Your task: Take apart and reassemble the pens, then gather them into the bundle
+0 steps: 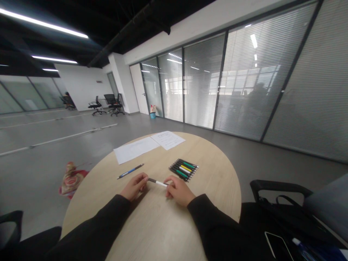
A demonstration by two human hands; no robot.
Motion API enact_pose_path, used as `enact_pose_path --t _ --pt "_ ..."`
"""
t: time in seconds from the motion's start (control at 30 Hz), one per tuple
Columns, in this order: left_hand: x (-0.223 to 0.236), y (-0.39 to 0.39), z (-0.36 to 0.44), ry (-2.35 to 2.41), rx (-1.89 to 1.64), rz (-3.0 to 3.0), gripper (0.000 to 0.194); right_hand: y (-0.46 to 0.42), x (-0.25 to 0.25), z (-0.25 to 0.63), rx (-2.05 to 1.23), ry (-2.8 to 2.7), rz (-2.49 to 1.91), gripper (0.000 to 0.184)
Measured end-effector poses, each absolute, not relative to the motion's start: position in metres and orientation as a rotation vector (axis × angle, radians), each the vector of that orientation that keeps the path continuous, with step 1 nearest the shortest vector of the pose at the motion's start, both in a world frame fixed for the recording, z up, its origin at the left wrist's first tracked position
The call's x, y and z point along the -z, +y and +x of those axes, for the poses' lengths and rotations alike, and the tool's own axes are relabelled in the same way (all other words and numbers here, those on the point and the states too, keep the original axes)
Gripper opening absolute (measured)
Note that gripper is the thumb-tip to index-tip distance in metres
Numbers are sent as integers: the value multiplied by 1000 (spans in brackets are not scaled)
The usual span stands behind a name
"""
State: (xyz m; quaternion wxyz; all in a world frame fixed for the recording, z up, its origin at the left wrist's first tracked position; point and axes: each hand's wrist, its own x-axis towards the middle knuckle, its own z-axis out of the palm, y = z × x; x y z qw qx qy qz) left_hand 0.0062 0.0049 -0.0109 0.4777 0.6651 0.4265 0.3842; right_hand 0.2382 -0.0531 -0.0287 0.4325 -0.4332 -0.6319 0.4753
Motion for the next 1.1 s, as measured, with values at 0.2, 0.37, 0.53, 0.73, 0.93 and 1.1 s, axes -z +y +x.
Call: enact_pose_path --t 0.2,0.37,0.53,0.73,0.93,1.1 --pt "11 7 5 1087 -1035 1573 39 -75 6 232 -748 -1986 -1072 42" --pt "7 0 10 1086 -1044 1473 43 -87 3 220 -498 -2213 -1012 27" --pt "2 -13 22 993 -953 1510 46 -91 6 213 -347 -2383 -1078 17" --pt "2 -22 28 886 -866 1568 44 -90 6 214 -268 -2416 -1087 18" --pt "0 -25 28 822 -815 1631 39 -90 8 211 -210 -2457 -1142 10" --pt "-4 -29 30 775 -790 1652 38 -92 9 208 -182 -2477 -1156 12"
